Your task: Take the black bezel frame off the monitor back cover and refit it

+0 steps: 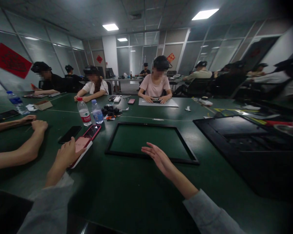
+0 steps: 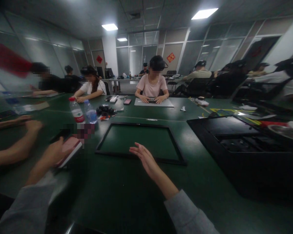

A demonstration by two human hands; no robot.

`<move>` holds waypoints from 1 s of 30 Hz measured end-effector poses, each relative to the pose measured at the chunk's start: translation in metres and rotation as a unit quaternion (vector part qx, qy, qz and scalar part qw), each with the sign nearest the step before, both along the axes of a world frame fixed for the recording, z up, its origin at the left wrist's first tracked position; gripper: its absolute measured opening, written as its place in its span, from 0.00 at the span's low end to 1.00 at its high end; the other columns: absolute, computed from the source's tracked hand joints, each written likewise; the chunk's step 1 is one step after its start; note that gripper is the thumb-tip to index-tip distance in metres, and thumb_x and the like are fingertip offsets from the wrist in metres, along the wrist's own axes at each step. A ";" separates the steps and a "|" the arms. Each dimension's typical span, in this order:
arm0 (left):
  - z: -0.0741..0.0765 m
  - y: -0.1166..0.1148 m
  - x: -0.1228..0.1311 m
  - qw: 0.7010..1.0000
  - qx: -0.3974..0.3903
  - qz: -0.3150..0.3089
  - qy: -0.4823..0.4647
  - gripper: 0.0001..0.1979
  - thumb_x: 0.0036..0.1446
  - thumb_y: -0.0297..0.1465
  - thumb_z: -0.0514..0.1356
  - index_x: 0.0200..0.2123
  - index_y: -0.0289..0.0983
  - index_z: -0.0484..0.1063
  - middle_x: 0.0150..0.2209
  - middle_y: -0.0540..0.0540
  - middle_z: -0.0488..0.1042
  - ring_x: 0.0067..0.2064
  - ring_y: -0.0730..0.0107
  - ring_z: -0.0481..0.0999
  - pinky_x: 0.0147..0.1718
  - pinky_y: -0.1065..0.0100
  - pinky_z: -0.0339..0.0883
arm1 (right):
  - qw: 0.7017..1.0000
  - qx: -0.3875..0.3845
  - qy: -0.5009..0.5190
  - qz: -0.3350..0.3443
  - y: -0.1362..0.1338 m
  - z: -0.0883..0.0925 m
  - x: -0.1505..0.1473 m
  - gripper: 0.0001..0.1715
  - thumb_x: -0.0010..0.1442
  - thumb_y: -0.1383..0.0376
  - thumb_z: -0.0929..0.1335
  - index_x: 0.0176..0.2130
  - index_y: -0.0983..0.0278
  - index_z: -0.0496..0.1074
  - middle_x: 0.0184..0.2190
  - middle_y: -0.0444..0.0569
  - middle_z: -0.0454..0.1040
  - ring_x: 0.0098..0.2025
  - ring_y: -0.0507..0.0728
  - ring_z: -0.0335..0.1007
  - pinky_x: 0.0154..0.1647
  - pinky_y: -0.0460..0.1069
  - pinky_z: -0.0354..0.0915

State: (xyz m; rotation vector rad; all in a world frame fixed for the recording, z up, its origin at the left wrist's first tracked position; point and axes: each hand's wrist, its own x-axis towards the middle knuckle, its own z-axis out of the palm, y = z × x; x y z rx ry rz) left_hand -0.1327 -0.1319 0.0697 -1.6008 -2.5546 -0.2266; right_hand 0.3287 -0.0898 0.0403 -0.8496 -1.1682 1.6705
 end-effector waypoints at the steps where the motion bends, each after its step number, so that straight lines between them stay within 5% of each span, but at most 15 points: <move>1: -0.001 0.008 0.018 0.999 0.020 -0.047 -0.004 0.44 0.63 0.50 0.56 0.71 0.24 0.56 0.65 0.24 0.68 0.66 0.42 0.70 0.59 0.53 0.66 | 0.998 0.033 -0.041 -0.035 0.006 -0.005 0.010 0.35 0.64 0.41 0.69 0.61 0.57 0.69 0.57 0.55 0.77 0.62 0.65 0.71 0.72 0.65 0.51; 4: -0.008 0.040 0.078 0.987 0.050 -0.151 -0.015 0.36 0.68 0.45 0.52 0.69 0.26 0.60 0.66 0.28 0.69 0.67 0.46 0.68 0.65 0.55 0.59 | 0.959 0.159 -0.175 -0.159 0.028 -0.023 0.050 0.35 0.63 0.41 0.68 0.60 0.58 0.70 0.55 0.57 0.76 0.59 0.65 0.72 0.67 0.65 0.59; 7: -0.021 0.074 0.120 0.983 0.046 -0.172 -0.044 0.33 0.70 0.43 0.50 0.68 0.23 0.61 0.65 0.25 0.69 0.68 0.46 0.67 0.64 0.55 0.60 | 0.861 0.285 -0.305 -0.290 0.047 -0.039 0.098 0.32 0.66 0.44 0.65 0.58 0.61 0.71 0.56 0.60 0.73 0.56 0.65 0.72 0.63 0.65 0.63; 10: -0.037 0.097 0.131 0.988 0.026 -0.134 -0.073 0.34 0.70 0.44 0.53 0.68 0.24 0.61 0.64 0.23 0.69 0.66 0.43 0.69 0.60 0.54 0.64 | 0.755 0.340 -0.420 -0.371 0.059 -0.050 0.144 0.27 0.68 0.50 0.62 0.57 0.62 0.72 0.51 0.60 0.74 0.53 0.66 0.70 0.60 0.66 0.65; 13: -0.049 0.104 0.124 0.989 0.026 -0.103 -0.105 0.33 0.70 0.44 0.53 0.67 0.25 0.62 0.63 0.24 0.71 0.64 0.44 0.71 0.58 0.55 0.65 | 0.706 0.347 -0.478 -0.390 0.065 -0.061 0.173 0.28 0.66 0.52 0.63 0.57 0.66 0.72 0.48 0.62 0.73 0.52 0.68 0.69 0.58 0.66 0.65; 20: -0.057 0.103 0.113 0.985 0.043 -0.114 -0.125 0.26 0.69 0.45 0.55 0.61 0.35 0.74 0.62 0.34 0.73 0.63 0.49 0.71 0.58 0.57 0.65 | 0.734 0.263 -0.511 -0.361 0.086 -0.085 0.200 0.38 0.59 0.51 0.67 0.60 0.71 0.71 0.48 0.64 0.74 0.44 0.66 0.73 0.53 0.64 0.70; 25: -0.060 0.105 0.121 0.986 0.030 -0.107 -0.123 0.29 0.69 0.49 0.54 0.62 0.36 0.74 0.60 0.34 0.74 0.61 0.47 0.71 0.56 0.56 0.67 | 0.761 0.195 -0.534 -0.313 0.102 -0.088 0.221 0.33 0.56 0.56 0.69 0.56 0.72 0.74 0.43 0.62 0.77 0.41 0.64 0.74 0.49 0.61 0.71; 30: -0.065 0.107 0.125 0.991 0.025 -0.101 -0.085 0.24 0.70 0.40 0.53 0.62 0.33 0.73 0.58 0.32 0.73 0.58 0.49 0.75 0.53 0.56 0.70 | 0.722 0.185 -0.596 -0.299 0.110 -0.079 0.212 0.24 0.59 0.61 0.69 0.51 0.71 0.77 0.40 0.62 0.77 0.45 0.67 0.74 0.53 0.61 0.70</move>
